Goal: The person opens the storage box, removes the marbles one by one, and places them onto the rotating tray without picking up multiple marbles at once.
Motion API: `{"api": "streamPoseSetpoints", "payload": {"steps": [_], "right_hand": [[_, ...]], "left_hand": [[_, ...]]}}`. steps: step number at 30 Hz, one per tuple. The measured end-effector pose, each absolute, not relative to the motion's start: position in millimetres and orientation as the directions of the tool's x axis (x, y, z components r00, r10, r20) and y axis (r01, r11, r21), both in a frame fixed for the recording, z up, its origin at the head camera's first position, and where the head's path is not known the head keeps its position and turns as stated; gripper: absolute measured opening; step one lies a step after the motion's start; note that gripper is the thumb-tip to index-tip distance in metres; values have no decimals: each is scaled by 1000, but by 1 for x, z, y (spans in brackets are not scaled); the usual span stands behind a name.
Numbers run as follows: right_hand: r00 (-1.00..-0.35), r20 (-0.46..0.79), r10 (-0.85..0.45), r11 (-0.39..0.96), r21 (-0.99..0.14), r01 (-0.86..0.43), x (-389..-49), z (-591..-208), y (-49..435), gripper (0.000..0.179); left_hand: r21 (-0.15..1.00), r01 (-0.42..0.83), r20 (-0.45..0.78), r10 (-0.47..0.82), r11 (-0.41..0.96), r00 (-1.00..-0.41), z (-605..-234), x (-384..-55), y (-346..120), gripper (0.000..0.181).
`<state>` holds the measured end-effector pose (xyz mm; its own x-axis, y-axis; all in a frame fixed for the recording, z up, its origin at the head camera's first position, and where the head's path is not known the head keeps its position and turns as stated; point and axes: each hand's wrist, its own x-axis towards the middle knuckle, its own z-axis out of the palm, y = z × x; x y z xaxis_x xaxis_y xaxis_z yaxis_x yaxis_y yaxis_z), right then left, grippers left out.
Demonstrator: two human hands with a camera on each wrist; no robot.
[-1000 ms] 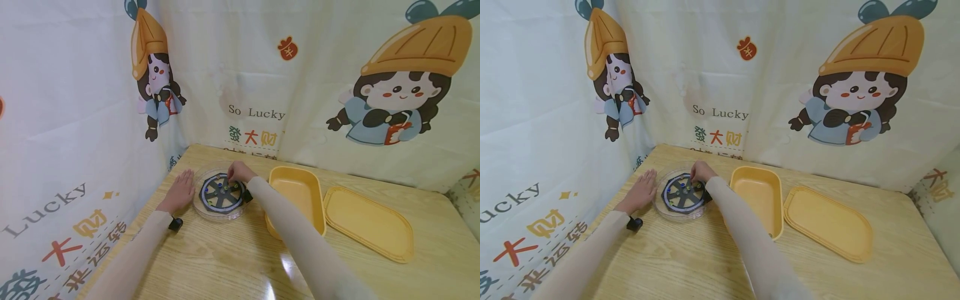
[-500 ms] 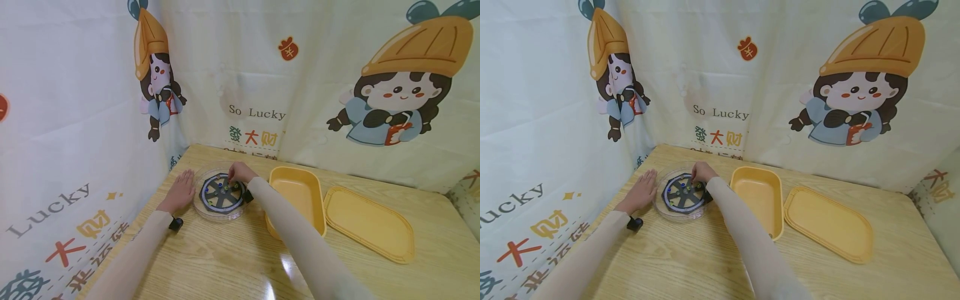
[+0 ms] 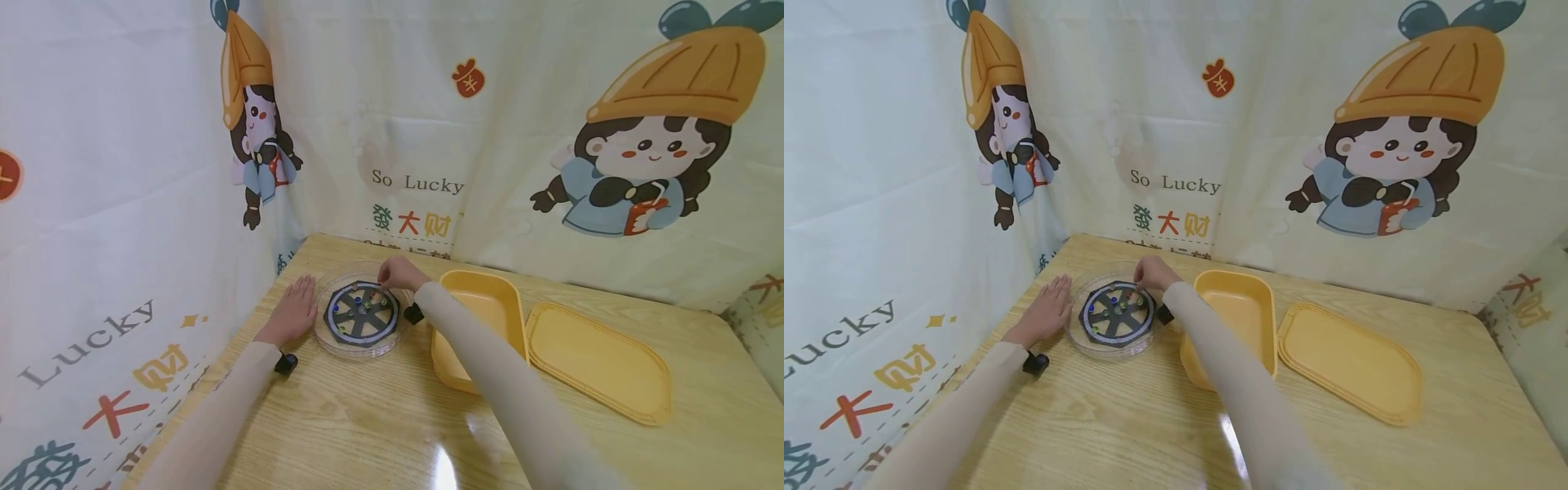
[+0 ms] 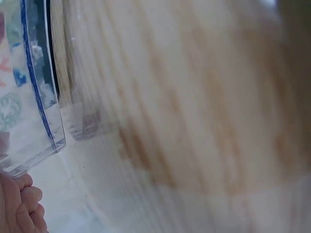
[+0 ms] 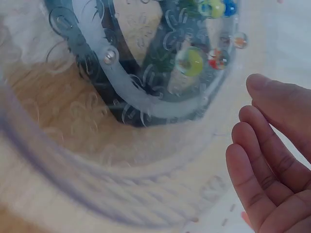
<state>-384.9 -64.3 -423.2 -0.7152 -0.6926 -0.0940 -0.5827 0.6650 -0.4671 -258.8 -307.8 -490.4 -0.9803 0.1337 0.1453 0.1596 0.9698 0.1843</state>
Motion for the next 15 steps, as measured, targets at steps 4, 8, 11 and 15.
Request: {"api": "streamPoseSetpoints", "payload": {"steps": [4,8,11,15], "right_hand": [[-699,-84,-710,650,-459,-606,-382,-412,-58,16],[-673,-67,-736,619,-467,-631,-378,-400,-51,19],[-658,-60,-751,603,-471,-644,-373,-392,-45,17],[-646,-68,-761,597,-462,-655,-366,-386,-36,10]], "left_hand": [[179,161,146,135,971,-980,-491,-260,-309,59],[172,161,155,134,972,-979,-491,-261,-310,59],[164,161,157,135,973,-978,-492,-261,-310,59],[157,164,158,139,974,-978,-493,-262,-310,59]]}}
